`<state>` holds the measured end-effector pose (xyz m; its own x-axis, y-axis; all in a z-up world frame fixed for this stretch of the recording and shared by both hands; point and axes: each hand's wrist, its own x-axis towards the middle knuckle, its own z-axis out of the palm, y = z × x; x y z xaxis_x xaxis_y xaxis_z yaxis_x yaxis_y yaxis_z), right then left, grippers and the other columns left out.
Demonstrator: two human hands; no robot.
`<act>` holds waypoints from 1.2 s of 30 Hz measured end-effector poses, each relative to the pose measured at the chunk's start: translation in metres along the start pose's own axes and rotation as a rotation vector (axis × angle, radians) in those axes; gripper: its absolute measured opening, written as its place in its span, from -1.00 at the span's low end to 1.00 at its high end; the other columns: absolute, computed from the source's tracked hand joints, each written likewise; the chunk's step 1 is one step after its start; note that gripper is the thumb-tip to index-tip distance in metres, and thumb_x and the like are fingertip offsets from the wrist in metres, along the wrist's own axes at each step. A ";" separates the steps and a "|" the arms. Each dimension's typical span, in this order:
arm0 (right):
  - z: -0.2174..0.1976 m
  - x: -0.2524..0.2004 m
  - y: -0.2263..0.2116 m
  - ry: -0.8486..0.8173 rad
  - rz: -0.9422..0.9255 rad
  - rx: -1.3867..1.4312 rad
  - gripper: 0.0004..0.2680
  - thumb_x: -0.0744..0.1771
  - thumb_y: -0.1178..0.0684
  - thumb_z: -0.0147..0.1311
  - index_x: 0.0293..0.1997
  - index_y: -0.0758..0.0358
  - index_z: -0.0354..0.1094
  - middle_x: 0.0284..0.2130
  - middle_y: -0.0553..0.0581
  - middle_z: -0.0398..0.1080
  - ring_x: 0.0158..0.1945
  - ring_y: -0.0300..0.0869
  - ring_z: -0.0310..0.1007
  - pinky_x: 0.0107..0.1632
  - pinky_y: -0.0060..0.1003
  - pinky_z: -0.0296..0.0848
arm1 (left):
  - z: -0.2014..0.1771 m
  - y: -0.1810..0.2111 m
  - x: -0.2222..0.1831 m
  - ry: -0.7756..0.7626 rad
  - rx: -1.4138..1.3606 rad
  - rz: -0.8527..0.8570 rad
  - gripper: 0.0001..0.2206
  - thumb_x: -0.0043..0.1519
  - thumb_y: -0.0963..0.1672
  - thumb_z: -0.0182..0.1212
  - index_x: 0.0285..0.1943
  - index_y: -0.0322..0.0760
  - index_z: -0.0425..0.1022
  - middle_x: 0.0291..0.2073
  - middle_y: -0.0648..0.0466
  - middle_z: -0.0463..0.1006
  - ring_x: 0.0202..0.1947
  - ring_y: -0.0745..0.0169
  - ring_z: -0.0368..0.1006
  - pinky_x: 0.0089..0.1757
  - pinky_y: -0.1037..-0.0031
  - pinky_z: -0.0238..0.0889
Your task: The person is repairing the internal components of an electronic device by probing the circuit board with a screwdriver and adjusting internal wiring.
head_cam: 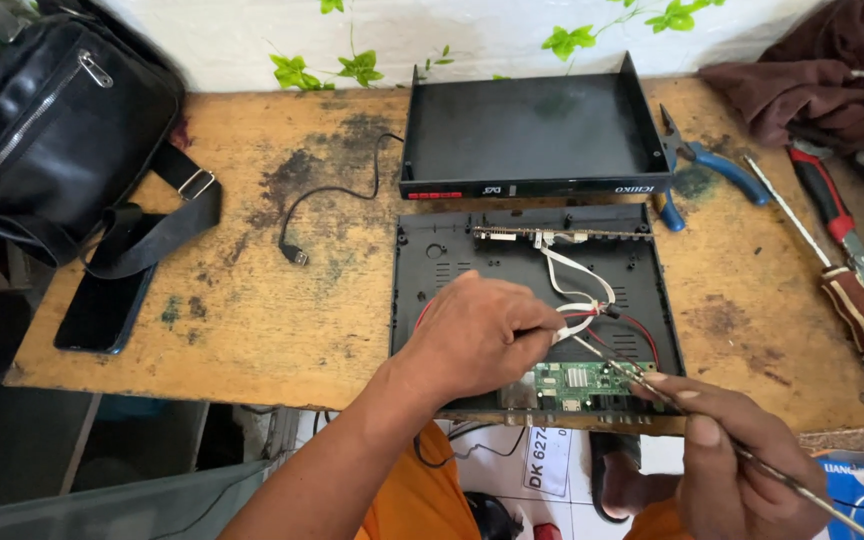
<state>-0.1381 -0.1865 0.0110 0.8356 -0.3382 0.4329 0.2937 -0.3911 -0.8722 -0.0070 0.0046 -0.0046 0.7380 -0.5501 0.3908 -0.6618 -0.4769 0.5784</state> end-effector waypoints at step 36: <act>0.017 -0.005 -0.017 -0.030 -0.019 -0.306 -0.92 0.36 0.10 0.11 -0.22 0.22 0.51 -0.15 0.02 0.62 0.01 -0.27 0.60 0.11 -0.41 0.44 | 0.001 -0.004 0.000 -0.048 -0.051 0.111 -0.85 0.24 -0.20 0.13 -0.42 -0.23 0.39 -0.63 0.06 0.41 -0.55 -0.03 0.35 -0.41 0.20 0.14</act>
<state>-0.1397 -0.1635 0.0197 0.8458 -0.3047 0.4380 0.1601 -0.6381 -0.7531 -0.0046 0.0057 -0.0077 0.6528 -0.6302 0.4205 -0.7306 -0.3768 0.5694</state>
